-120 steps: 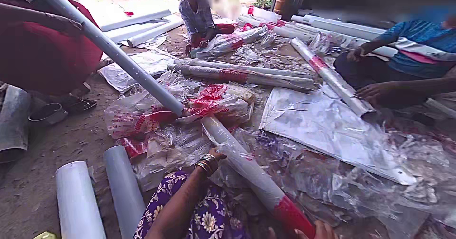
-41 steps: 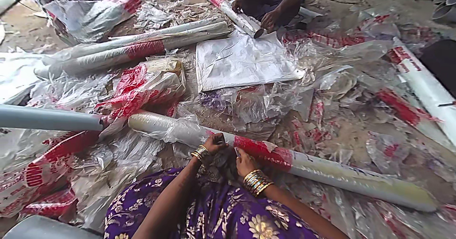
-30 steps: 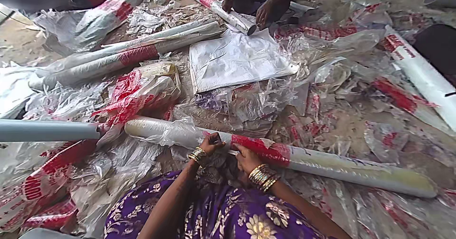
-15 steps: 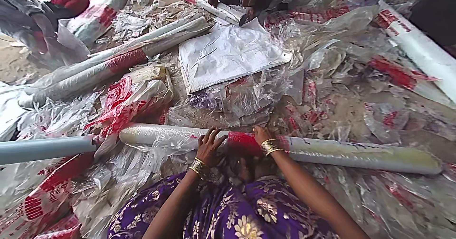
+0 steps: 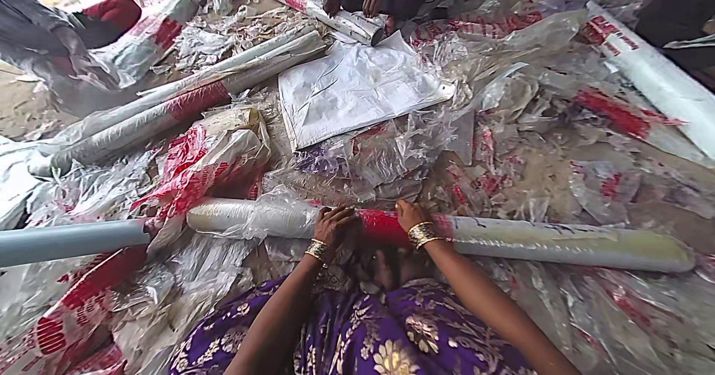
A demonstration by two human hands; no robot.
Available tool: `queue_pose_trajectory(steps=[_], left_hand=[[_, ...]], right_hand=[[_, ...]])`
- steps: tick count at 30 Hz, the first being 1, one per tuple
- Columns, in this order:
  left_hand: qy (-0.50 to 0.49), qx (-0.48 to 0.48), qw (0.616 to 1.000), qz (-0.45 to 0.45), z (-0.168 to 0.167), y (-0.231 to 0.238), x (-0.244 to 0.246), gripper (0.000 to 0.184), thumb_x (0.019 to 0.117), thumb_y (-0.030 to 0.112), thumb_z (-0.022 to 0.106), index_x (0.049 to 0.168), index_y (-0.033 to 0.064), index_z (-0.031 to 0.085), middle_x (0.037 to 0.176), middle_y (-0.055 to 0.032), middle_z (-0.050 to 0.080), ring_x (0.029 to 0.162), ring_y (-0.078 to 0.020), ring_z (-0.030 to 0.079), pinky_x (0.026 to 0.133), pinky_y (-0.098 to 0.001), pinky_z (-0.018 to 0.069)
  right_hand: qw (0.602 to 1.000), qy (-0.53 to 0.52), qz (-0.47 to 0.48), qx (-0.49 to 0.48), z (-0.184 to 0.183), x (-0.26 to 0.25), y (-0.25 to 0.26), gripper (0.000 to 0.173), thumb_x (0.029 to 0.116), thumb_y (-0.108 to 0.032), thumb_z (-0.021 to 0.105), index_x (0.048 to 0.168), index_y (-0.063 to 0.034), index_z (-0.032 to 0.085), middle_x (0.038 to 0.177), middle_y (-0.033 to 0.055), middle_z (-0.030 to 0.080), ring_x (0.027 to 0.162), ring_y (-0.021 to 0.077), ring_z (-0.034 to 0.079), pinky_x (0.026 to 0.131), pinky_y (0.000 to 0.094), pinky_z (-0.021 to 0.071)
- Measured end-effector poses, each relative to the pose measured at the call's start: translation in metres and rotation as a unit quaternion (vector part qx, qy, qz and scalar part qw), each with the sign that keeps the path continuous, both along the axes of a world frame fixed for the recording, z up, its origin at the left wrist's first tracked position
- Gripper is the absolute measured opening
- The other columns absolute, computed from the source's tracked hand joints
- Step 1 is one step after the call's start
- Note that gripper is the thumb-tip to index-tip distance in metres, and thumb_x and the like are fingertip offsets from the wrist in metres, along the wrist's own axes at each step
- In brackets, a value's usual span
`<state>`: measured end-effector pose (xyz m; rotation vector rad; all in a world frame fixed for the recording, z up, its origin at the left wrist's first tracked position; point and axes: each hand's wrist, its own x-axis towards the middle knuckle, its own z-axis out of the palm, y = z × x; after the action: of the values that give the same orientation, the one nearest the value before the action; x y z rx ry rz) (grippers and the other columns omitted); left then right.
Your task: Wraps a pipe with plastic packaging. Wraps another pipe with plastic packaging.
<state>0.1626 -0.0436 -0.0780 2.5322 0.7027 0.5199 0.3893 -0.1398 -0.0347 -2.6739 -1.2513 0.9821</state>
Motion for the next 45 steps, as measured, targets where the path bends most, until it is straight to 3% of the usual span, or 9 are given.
queue_pose_trajectory(steps=[5, 9, 13, 15, 21, 27, 31, 38, 45], left_hand=[[0.137, -0.081, 0.982, 0.099, 0.031, 0.001, 0.018, 0.03, 0.1025, 0.008, 0.052, 0.122, 0.0029, 0.075, 0.122, -0.015, 0.075, 0.122, -0.0348, 0.067, 0.115, -0.0505, 0.0408], [0.265, -0.162, 0.929, 0.2, 0.053, 0.016, 0.042, 0.034, 0.1052, 0.02, 0.049, 0.131, 0.0076, 0.068, 0.13, -0.017, 0.07, 0.128, -0.0356, 0.062, 0.111, -0.0543, 0.044], [0.2, -0.243, 0.911, 0.266, 0.053, 0.036, 0.044, 0.031, 0.1025, 0.013, 0.054, 0.129, 0.0054, 0.068, 0.125, -0.0154, 0.072, 0.123, -0.0315, 0.065, 0.109, -0.0528, 0.0452], [0.148, -0.267, 0.905, 0.295, 0.047, 0.049, 0.036, 0.026, 0.1029, 0.008, 0.052, 0.122, 0.0034, 0.069, 0.108, -0.0118, 0.075, 0.103, -0.0266, 0.071, 0.097, -0.0468, 0.0528], [0.312, -0.17, 0.88, 0.315, 0.064, 0.109, -0.002, 0.035, 0.1064, 0.015, 0.047, 0.136, 0.0107, 0.065, 0.134, -0.0217, 0.066, 0.132, -0.0413, 0.059, 0.109, -0.0619, 0.0438], [0.17, -0.263, 0.901, 0.302, 0.06, 0.143, -0.035, 0.034, 0.1051, 0.022, 0.057, 0.133, 0.0045, 0.065, 0.133, -0.022, 0.066, 0.125, -0.0386, 0.062, 0.108, -0.0574, 0.0448], [0.218, -0.266, 0.932, 0.114, 0.093, 0.104, -0.055, 0.036, 0.1105, 0.015, 0.044, 0.136, -0.004, 0.061, 0.136, -0.0254, 0.063, 0.129, -0.0356, 0.06, 0.114, -0.0494, 0.0418], [0.21, -0.255, 0.922, 0.202, 0.071, 0.001, -0.048, 0.03, 0.1097, 0.013, 0.044, 0.13, 0.0006, 0.063, 0.12, -0.0261, 0.07, 0.116, -0.0443, 0.067, 0.101, -0.0625, 0.0485], [0.269, -0.333, 0.885, 0.185, 0.09, -0.004, -0.061, 0.042, 0.1121, 0.031, 0.042, 0.15, 0.0132, 0.046, 0.126, -0.0275, 0.067, 0.119, -0.0485, 0.065, 0.098, -0.0672, 0.0488]], right_hand=[[1.0, -0.003, -0.002, -0.003, 0.0, -0.001, 0.001, 0.043, 0.1126, -0.026, 0.034, 0.135, -0.0021, 0.061, 0.132, 0.0263, 0.065, 0.126, 0.0419, 0.062, 0.103, 0.0582, 0.0473], [1.0, -0.005, -0.01, 0.009, -0.005, 0.0, 0.002, 0.043, 0.1123, -0.027, 0.035, 0.136, -0.0028, 0.062, 0.131, 0.0264, 0.065, 0.126, 0.0424, 0.062, 0.103, 0.0586, 0.0472], [1.0, -0.002, -0.012, 0.02, -0.006, 0.002, -0.002, 0.043, 0.1125, -0.027, 0.035, 0.135, -0.0024, 0.062, 0.13, 0.0263, 0.066, 0.125, 0.0422, 0.062, 0.103, 0.0578, 0.0471], [0.999, 0.0, -0.018, 0.03, -0.008, 0.003, -0.005, 0.043, 0.1125, -0.027, 0.035, 0.136, -0.0031, 0.062, 0.129, 0.0263, 0.067, 0.123, 0.0422, 0.063, 0.103, 0.0578, 0.0476], [0.998, -0.01, -0.024, 0.052, -0.005, -0.003, -0.01, 0.041, 0.1119, -0.025, 0.035, 0.135, -0.002, 0.061, 0.123, 0.0278, 0.068, 0.119, 0.0433, 0.066, 0.101, 0.0579, 0.0494], [0.997, -0.021, -0.028, 0.074, -0.005, -0.001, -0.012, 0.041, 0.1118, -0.023, 0.036, 0.134, -0.001, 0.062, 0.117, 0.0291, 0.07, 0.113, 0.0453, 0.068, 0.098, 0.0593, 0.0504], [0.997, -0.024, -0.021, 0.07, -0.006, -0.003, -0.011, 0.041, 0.1122, -0.024, 0.036, 0.133, 0.0003, 0.062, 0.119, 0.0319, 0.068, 0.116, 0.048, 0.066, 0.098, 0.0619, 0.0495], [0.993, -0.05, -0.019, 0.104, -0.009, -0.007, -0.018, 0.04, 0.1118, -0.021, 0.038, 0.133, 0.0021, 0.062, 0.118, 0.0316, 0.07, 0.114, 0.0487, 0.067, 0.099, 0.0623, 0.049], [0.988, -0.049, 0.011, 0.144, -0.012, -0.009, -0.025, 0.035, 0.11, -0.012, 0.043, 0.129, 0.0108, 0.063, 0.121, 0.0361, 0.067, 0.118, 0.0522, 0.064, 0.107, 0.0632, 0.0431]])
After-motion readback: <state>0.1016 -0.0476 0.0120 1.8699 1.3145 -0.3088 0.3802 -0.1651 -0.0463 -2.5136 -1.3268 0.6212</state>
